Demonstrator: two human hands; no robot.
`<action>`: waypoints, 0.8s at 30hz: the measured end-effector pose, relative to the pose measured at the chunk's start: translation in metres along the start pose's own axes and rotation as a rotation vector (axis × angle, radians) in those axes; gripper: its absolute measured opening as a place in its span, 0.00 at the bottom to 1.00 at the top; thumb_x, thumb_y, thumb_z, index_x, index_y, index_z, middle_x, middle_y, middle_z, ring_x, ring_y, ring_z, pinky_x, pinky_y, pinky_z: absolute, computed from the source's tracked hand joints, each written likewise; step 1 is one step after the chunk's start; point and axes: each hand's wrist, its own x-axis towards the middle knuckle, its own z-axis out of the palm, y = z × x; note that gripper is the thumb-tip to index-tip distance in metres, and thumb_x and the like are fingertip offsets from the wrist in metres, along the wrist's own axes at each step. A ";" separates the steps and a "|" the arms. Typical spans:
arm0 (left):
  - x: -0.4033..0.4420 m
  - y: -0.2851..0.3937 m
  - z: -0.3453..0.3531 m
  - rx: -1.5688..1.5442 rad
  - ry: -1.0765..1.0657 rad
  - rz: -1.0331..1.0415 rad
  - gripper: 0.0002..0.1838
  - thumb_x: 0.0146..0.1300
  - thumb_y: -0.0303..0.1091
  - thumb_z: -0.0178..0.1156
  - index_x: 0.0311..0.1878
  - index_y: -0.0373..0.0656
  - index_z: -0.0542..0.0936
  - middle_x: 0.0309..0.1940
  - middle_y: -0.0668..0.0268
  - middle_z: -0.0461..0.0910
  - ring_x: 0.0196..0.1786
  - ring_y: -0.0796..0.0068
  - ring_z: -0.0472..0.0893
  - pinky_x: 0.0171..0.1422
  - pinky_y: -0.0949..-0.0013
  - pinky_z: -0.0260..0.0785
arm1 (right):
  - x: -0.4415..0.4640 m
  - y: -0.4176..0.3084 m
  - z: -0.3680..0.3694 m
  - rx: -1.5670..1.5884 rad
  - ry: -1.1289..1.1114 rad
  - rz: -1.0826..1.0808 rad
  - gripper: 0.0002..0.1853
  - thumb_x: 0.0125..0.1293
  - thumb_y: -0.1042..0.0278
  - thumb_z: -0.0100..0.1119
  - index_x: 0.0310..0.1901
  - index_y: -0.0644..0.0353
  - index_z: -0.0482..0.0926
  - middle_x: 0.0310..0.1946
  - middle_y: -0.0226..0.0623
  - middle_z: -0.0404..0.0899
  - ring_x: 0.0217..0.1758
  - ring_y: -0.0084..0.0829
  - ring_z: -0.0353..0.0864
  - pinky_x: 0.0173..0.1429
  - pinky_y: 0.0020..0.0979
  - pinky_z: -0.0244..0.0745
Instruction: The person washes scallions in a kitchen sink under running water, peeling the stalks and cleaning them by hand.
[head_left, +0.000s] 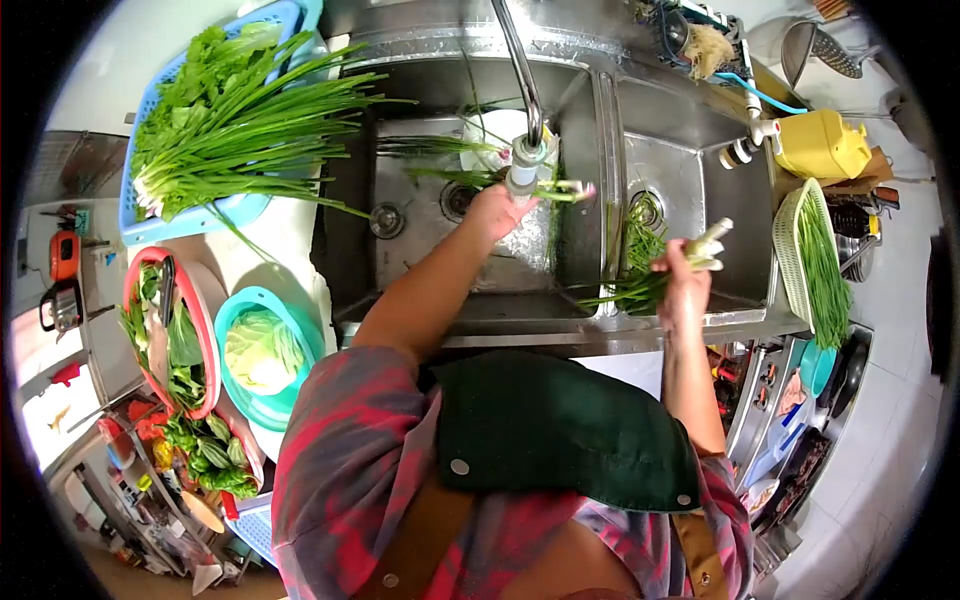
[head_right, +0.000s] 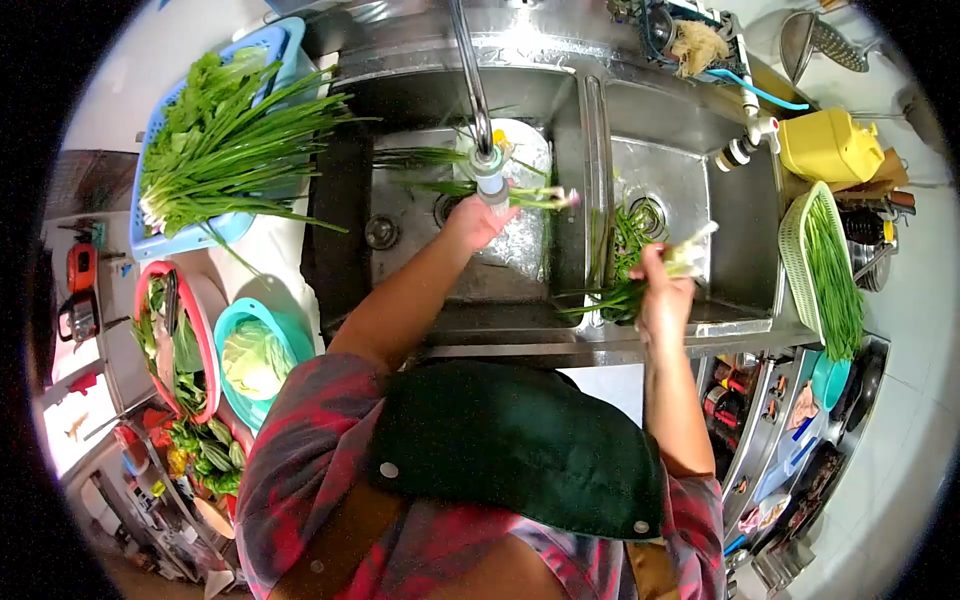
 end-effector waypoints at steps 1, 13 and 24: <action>0.000 0.004 -0.005 -0.037 -0.100 0.008 0.12 0.62 0.32 0.46 0.45 0.34 0.67 0.48 0.57 0.69 0.55 0.62 0.66 0.61 0.62 0.60 | 0.000 0.008 0.006 0.001 -0.078 0.060 0.09 0.57 0.69 0.56 0.36 0.64 0.73 0.28 0.32 0.73 0.27 0.22 0.71 0.33 0.22 0.67; -0.058 0.005 -0.027 -0.364 -0.120 -0.047 0.12 0.62 0.33 0.46 0.42 0.32 0.67 0.38 0.53 0.73 0.40 0.64 0.76 0.46 0.67 0.73 | 0.019 0.104 0.159 -0.017 -0.314 0.449 0.14 0.53 0.69 0.59 0.41 0.65 0.73 0.32 0.36 0.76 0.29 0.26 0.72 0.33 0.26 0.68; -0.058 0.036 -0.041 0.938 -0.039 0.199 0.19 0.53 0.32 0.60 0.49 0.39 0.71 0.42 0.66 0.75 0.38 0.79 0.71 0.37 0.75 0.63 | 0.018 0.092 0.162 -0.415 -0.852 0.278 0.10 0.51 0.72 0.59 0.36 0.64 0.74 0.24 0.30 0.73 0.24 0.23 0.68 0.29 0.23 0.63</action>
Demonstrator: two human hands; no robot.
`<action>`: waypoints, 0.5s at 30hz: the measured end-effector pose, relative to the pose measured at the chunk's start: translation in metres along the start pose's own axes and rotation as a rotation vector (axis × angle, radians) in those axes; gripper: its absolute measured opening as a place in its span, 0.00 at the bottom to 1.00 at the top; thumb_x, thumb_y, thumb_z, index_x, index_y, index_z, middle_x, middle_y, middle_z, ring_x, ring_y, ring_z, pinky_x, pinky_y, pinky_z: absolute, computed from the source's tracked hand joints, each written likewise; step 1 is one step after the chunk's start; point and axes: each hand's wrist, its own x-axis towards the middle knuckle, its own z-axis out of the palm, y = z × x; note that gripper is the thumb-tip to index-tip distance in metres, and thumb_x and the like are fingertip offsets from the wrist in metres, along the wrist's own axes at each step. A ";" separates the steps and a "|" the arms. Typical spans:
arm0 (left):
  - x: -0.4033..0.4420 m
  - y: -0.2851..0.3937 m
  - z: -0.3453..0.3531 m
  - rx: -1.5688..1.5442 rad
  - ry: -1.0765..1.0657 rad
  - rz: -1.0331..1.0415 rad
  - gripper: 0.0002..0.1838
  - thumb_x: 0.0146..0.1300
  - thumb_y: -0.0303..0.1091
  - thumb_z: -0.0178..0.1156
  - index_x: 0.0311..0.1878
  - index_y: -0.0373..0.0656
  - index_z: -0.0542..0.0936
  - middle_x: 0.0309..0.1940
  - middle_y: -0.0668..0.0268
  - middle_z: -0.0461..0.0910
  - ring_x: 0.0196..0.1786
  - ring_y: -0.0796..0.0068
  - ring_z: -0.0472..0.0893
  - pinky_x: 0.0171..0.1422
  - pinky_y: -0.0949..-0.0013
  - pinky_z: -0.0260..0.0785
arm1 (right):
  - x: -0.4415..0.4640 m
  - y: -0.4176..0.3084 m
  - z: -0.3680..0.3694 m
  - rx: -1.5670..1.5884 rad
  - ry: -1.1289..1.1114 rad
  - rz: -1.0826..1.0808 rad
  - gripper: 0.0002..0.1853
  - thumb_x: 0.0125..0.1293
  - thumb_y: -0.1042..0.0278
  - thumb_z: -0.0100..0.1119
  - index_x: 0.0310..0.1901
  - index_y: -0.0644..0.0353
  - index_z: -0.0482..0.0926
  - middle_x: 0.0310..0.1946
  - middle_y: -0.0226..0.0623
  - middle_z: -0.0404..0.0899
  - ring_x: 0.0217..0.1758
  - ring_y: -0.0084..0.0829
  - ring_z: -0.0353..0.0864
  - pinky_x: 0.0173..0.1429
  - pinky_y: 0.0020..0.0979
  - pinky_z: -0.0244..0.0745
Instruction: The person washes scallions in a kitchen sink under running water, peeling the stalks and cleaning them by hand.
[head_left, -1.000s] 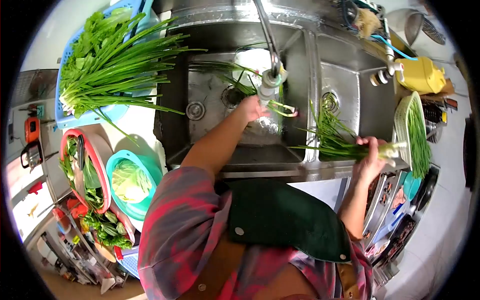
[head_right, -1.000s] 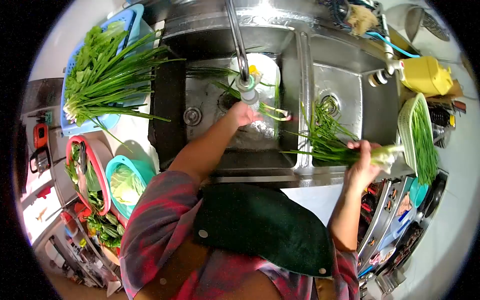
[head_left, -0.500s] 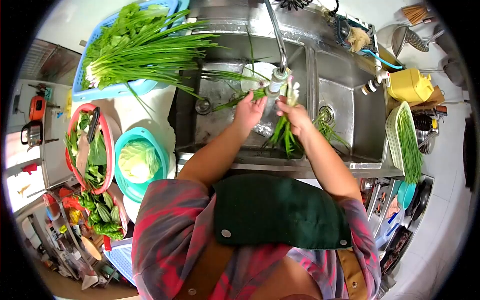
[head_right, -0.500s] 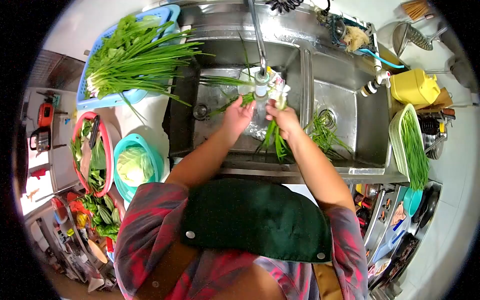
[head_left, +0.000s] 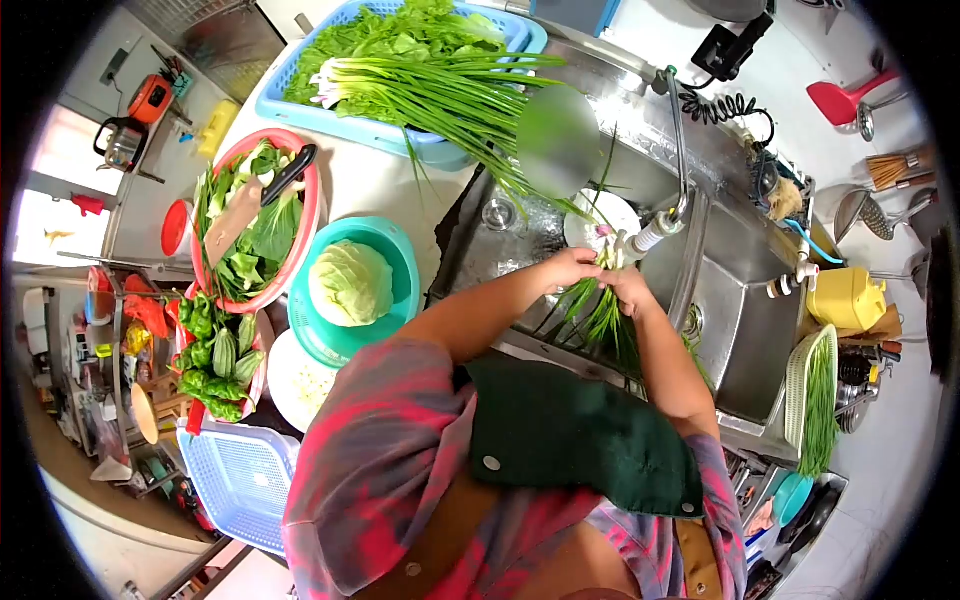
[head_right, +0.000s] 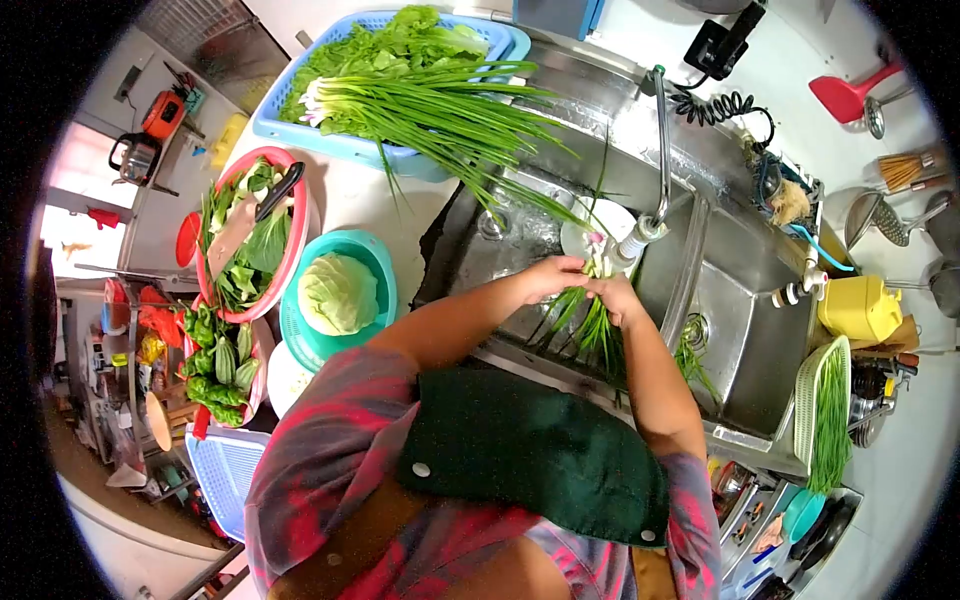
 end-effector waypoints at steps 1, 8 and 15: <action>-0.023 0.038 0.004 -0.089 -0.088 -0.089 0.18 0.53 0.32 0.60 0.49 0.41 0.72 0.42 0.66 0.75 0.38 0.79 0.71 0.35 0.76 0.62 | 0.010 0.013 -0.002 0.100 0.017 -0.036 0.09 0.47 0.74 0.60 0.32 0.65 0.75 0.23 0.30 0.73 0.24 0.22 0.68 0.29 0.23 0.62; 0.002 0.031 0.007 -0.318 0.102 -0.125 0.07 0.60 0.35 0.52 0.40 0.46 0.70 0.33 0.70 0.75 0.31 0.79 0.70 0.34 0.75 0.61 | -0.006 0.007 -0.004 0.297 0.203 0.008 0.08 0.52 0.69 0.61 0.28 0.65 0.76 0.28 0.32 0.76 0.30 0.23 0.69 0.37 0.23 0.62; 0.006 0.047 0.031 0.034 -0.067 0.059 0.12 0.45 0.28 0.65 0.34 0.35 0.77 0.28 0.63 0.80 0.30 0.76 0.78 0.38 0.76 0.69 | -0.017 0.032 -0.019 0.369 0.226 0.013 0.12 0.45 0.74 0.66 0.34 0.62 0.76 0.26 0.30 0.77 0.27 0.22 0.71 0.31 0.22 0.63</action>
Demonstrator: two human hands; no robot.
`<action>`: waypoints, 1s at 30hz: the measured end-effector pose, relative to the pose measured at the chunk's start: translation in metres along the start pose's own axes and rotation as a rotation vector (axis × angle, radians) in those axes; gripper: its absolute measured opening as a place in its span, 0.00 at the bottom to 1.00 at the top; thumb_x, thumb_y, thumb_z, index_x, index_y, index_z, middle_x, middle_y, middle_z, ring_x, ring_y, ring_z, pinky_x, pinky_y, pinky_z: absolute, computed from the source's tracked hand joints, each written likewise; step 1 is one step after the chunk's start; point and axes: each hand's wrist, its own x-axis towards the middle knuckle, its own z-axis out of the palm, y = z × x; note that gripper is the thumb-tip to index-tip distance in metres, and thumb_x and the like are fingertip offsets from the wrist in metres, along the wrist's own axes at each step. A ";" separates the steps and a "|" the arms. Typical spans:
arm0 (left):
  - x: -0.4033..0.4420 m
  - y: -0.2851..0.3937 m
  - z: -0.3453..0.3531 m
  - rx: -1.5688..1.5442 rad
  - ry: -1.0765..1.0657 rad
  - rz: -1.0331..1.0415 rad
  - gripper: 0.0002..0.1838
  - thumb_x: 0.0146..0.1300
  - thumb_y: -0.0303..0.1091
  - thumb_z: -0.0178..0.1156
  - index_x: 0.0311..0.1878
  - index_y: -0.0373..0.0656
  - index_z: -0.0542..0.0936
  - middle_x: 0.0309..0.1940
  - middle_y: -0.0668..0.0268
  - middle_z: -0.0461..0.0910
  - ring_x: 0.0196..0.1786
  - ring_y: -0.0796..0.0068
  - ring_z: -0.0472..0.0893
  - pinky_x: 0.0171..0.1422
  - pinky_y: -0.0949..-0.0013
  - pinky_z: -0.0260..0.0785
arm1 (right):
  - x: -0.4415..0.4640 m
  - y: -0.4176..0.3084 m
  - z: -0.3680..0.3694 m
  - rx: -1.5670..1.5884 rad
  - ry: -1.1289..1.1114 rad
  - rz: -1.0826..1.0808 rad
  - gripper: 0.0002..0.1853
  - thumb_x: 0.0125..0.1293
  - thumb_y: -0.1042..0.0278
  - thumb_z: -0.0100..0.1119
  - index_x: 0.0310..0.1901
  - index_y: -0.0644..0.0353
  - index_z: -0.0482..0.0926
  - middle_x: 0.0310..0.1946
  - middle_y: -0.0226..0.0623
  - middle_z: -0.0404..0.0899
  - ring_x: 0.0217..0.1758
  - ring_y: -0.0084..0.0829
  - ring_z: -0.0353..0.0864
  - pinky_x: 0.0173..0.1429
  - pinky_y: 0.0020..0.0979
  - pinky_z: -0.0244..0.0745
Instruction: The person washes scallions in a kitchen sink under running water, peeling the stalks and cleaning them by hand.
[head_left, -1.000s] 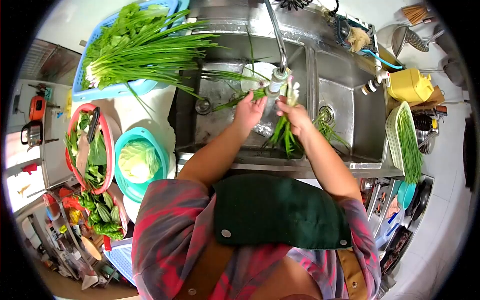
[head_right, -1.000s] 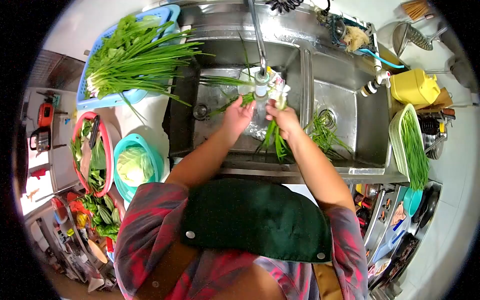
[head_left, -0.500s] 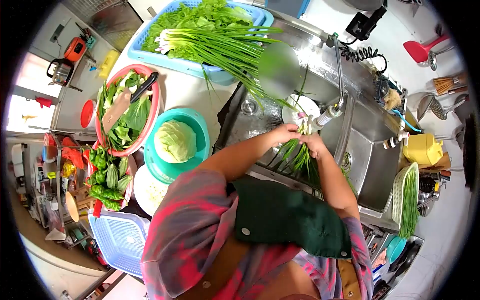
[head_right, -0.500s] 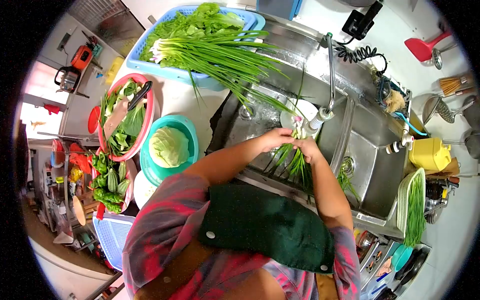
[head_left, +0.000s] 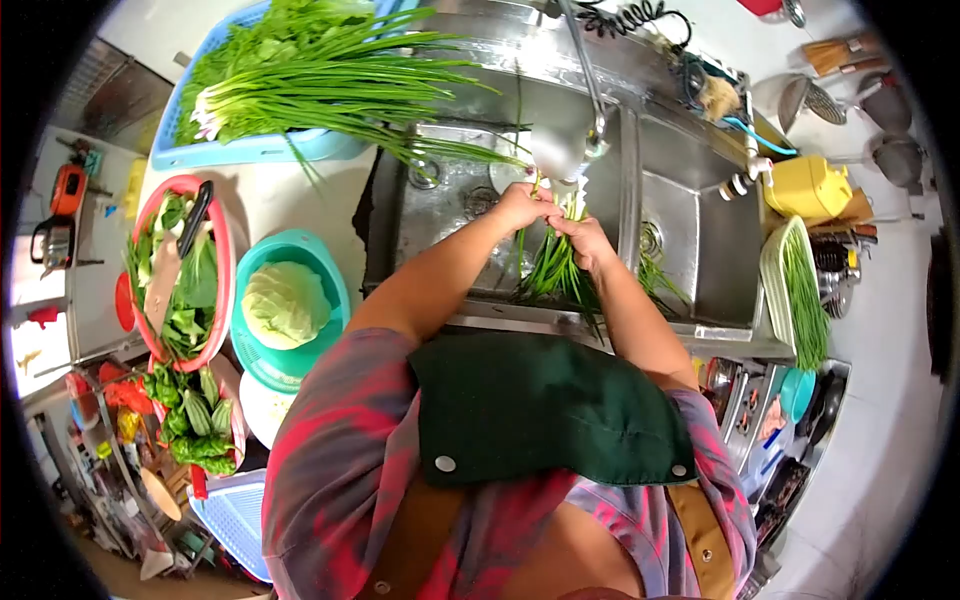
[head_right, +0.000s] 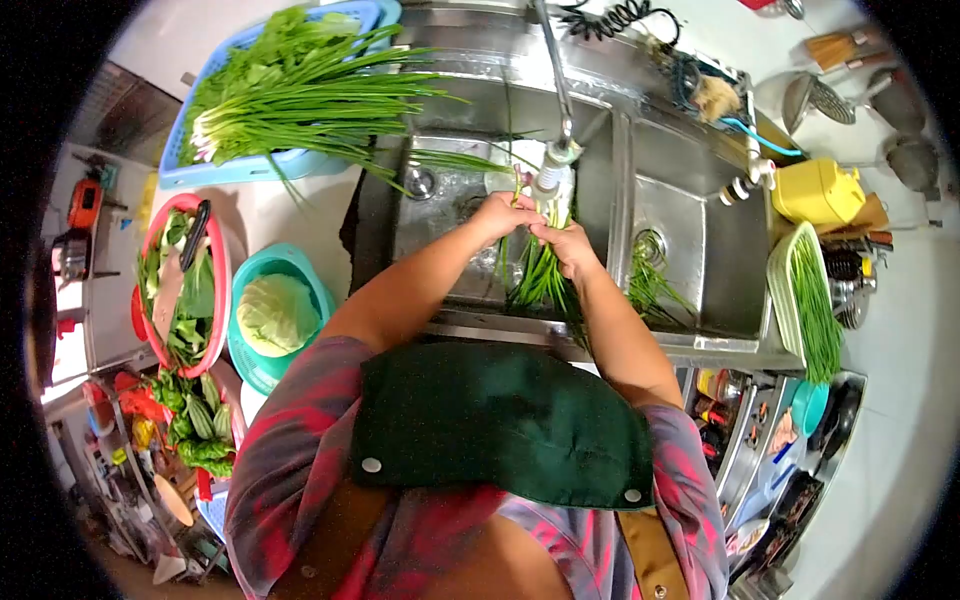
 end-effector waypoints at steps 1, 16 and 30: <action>0.007 -0.008 0.001 0.056 -0.085 0.066 0.10 0.47 0.28 0.64 0.33 0.36 0.77 0.26 0.65 0.79 0.29 0.77 0.77 0.34 0.76 0.68 | -0.004 0.001 -0.003 0.049 -0.037 -0.021 0.12 0.46 0.75 0.65 0.35 0.62 0.76 0.27 0.31 0.77 0.28 0.22 0.71 0.33 0.22 0.64; 0.017 -0.011 0.014 0.011 0.170 0.187 0.12 0.42 0.26 0.64 0.31 0.39 0.73 0.22 0.68 0.74 0.23 0.80 0.74 0.25 0.76 0.66 | -0.024 -0.003 -0.023 -0.164 -0.009 -0.040 0.08 0.48 0.76 0.61 0.32 0.61 0.74 0.26 0.30 0.76 0.30 0.23 0.72 0.39 0.23 0.66; 0.011 0.000 0.002 0.305 -0.267 0.070 0.07 0.53 0.28 0.59 0.36 0.38 0.78 0.21 0.69 0.75 0.20 0.82 0.71 0.24 0.78 0.65 | -0.025 -0.017 -0.022 -0.103 -0.029 0.107 0.14 0.48 0.65 0.66 0.33 0.64 0.77 0.25 0.34 0.77 0.25 0.23 0.72 0.31 0.23 0.66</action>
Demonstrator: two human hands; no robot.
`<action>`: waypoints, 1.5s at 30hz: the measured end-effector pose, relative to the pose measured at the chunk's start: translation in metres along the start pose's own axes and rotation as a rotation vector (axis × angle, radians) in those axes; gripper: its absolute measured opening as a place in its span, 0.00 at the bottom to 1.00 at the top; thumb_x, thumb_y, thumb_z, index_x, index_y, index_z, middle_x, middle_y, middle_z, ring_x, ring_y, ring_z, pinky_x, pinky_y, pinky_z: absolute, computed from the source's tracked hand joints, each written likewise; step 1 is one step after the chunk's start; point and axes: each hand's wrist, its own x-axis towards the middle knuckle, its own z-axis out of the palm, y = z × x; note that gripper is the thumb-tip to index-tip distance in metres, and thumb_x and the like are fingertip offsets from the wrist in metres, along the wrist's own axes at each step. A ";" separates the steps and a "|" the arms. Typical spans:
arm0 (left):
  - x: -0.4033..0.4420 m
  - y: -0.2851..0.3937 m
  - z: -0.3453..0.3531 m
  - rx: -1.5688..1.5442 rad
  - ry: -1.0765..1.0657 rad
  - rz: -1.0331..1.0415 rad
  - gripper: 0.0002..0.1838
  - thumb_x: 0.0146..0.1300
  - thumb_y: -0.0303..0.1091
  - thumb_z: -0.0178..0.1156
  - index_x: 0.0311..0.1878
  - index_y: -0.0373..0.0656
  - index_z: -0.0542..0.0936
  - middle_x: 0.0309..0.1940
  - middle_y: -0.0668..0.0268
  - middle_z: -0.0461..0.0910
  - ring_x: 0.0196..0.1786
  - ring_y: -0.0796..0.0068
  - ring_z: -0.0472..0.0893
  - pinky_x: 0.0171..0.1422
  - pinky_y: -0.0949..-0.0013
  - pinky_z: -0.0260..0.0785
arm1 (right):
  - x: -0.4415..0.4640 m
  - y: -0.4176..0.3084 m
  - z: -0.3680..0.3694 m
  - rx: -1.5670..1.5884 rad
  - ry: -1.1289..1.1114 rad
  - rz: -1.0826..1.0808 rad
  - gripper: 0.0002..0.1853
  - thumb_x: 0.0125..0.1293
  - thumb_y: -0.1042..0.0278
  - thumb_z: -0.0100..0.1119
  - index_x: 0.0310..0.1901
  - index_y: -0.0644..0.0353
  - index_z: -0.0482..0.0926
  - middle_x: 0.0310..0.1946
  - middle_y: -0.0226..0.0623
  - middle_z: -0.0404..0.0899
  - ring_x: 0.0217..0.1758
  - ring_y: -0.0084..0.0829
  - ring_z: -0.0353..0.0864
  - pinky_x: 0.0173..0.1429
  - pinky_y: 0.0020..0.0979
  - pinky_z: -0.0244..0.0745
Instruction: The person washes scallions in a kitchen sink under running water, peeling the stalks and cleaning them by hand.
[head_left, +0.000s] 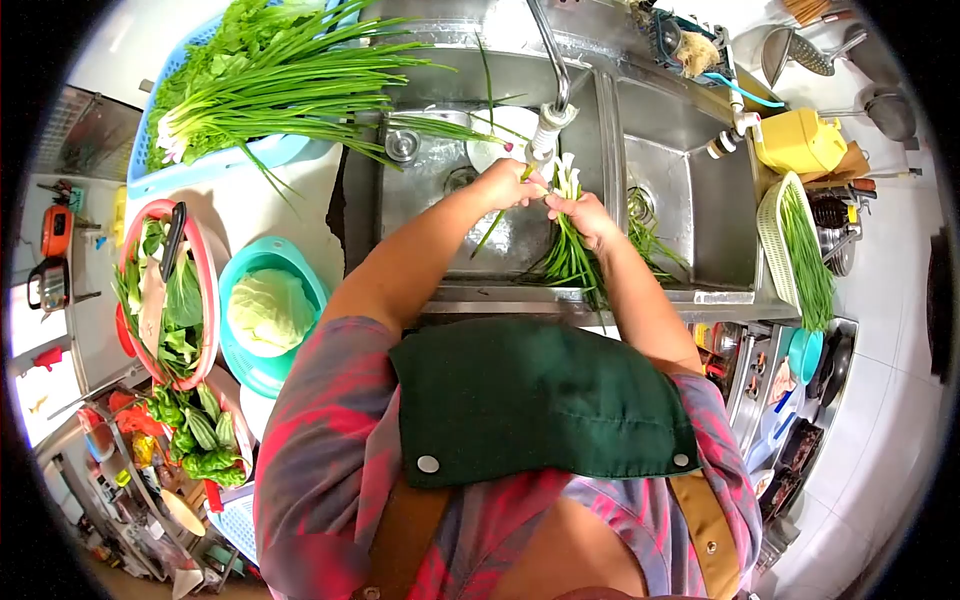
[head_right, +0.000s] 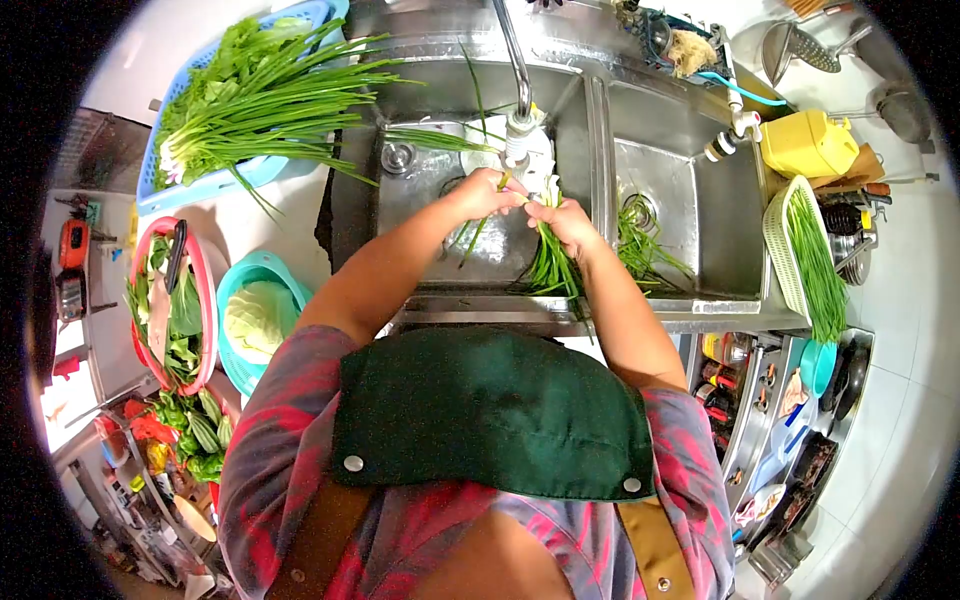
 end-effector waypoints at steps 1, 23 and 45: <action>0.000 0.001 0.002 -0.023 0.006 -0.027 0.07 0.53 0.28 0.58 0.36 0.38 0.78 0.21 0.69 0.75 0.20 0.82 0.71 0.24 0.77 0.65 | -0.003 -0.002 0.000 -0.006 -0.004 0.000 0.14 0.48 0.65 0.66 0.33 0.64 0.77 0.25 0.34 0.77 0.25 0.23 0.72 0.32 0.23 0.66; -0.008 0.006 0.004 0.258 0.068 -0.071 0.12 0.51 0.39 0.58 0.32 0.40 0.80 0.21 0.60 0.77 0.25 0.72 0.77 0.30 0.71 0.68 | 0.000 0.004 0.008 -0.184 0.073 -0.124 0.09 0.48 0.78 0.62 0.31 0.66 0.73 0.23 0.31 0.74 0.23 0.21 0.70 0.29 0.23 0.65; 0.011 0.000 -0.006 0.323 0.026 0.063 0.13 0.49 0.32 0.55 0.40 0.46 0.80 0.26 0.60 0.79 0.29 0.72 0.78 0.38 0.70 0.69 | -0.014 -0.030 0.004 -0.359 0.101 -0.066 0.06 0.51 0.72 0.61 0.27 0.64 0.75 0.20 0.31 0.74 0.21 0.21 0.69 0.26 0.24 0.63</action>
